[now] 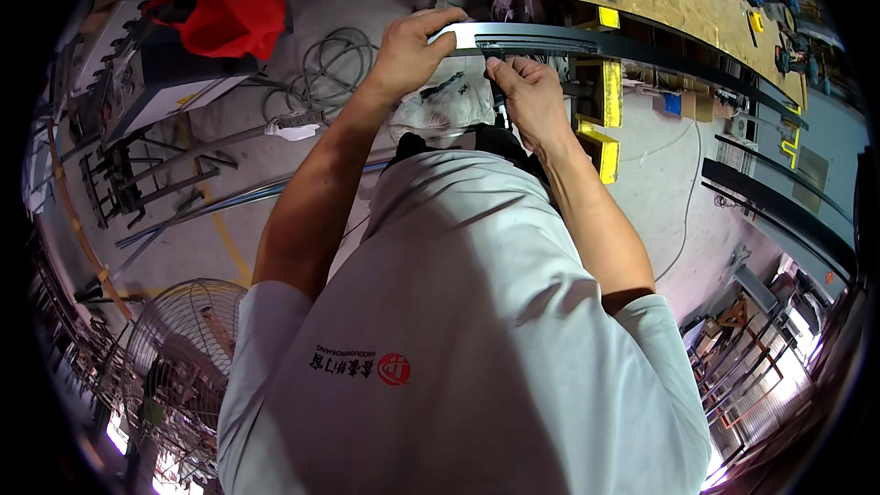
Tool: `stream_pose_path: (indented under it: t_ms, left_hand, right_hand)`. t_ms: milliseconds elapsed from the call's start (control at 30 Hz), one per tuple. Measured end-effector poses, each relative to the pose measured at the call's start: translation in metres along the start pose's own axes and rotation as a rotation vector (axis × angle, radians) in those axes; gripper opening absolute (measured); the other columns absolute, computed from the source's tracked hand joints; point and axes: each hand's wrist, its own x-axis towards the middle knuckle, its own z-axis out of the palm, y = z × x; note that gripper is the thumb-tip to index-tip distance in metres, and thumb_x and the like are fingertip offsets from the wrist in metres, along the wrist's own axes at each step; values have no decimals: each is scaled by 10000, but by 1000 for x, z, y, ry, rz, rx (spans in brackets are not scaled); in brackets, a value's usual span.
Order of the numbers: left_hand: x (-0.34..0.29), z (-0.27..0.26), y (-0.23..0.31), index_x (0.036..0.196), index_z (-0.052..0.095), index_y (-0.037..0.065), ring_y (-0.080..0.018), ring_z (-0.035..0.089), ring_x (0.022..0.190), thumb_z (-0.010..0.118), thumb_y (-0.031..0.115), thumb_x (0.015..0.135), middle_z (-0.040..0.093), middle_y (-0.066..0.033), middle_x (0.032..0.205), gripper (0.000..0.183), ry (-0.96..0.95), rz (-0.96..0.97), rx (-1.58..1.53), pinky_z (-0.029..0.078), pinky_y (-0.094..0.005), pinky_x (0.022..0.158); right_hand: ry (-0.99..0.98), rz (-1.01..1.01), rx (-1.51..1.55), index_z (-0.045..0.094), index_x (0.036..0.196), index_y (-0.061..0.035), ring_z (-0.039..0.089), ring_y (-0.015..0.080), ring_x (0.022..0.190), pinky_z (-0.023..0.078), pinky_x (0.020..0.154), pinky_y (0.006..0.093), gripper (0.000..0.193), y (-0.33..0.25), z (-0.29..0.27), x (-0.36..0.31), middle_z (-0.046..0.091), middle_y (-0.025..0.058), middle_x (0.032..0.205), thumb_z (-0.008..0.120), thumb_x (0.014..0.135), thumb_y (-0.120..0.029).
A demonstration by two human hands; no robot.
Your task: The person uses an angle grinder to smooth the edges of a metal frame, then marks the frame with a pen and applies a tool to a corner before carrying the frame through a workshop and placing it on a storage rack.
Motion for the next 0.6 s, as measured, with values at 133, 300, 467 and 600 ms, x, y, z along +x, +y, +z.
stream_pose_path:
  t_ms: [133,300,467,600]
  left_hand:
    - [1,0,-4,1246,706,-2,-122,666,896,631,87,927,742,-86,1099,340,-12,11,30,533,-271,786]
    - [1,3,-4,1225,710,-3,-122,665,905,628,78,927,741,-79,1086,319,30,45,-19,530,-270,794]
    - [0,0,1,1235,710,-6,-127,673,943,638,77,919,742,-89,1089,334,-8,7,58,534,-271,817]
    - [0,1,3,1232,711,-8,-135,678,946,638,79,909,743,-97,1085,341,10,-29,-52,535,-278,825]
  right_hand:
    - [-51,-40,-61,663,756,-38,360,22,560,280,487,248,311,7,-1,8,542,-72,675,678,1026,-191]
    - [-79,14,37,666,758,-40,367,28,571,286,499,246,308,0,-2,9,543,-71,680,674,1028,-187]
    - [-16,111,-48,675,766,-35,367,27,574,289,503,244,298,-9,2,2,551,-71,685,668,1026,-180]
    - [9,63,5,670,755,-40,351,38,534,270,462,264,304,-13,5,3,527,-67,654,674,1019,-191]
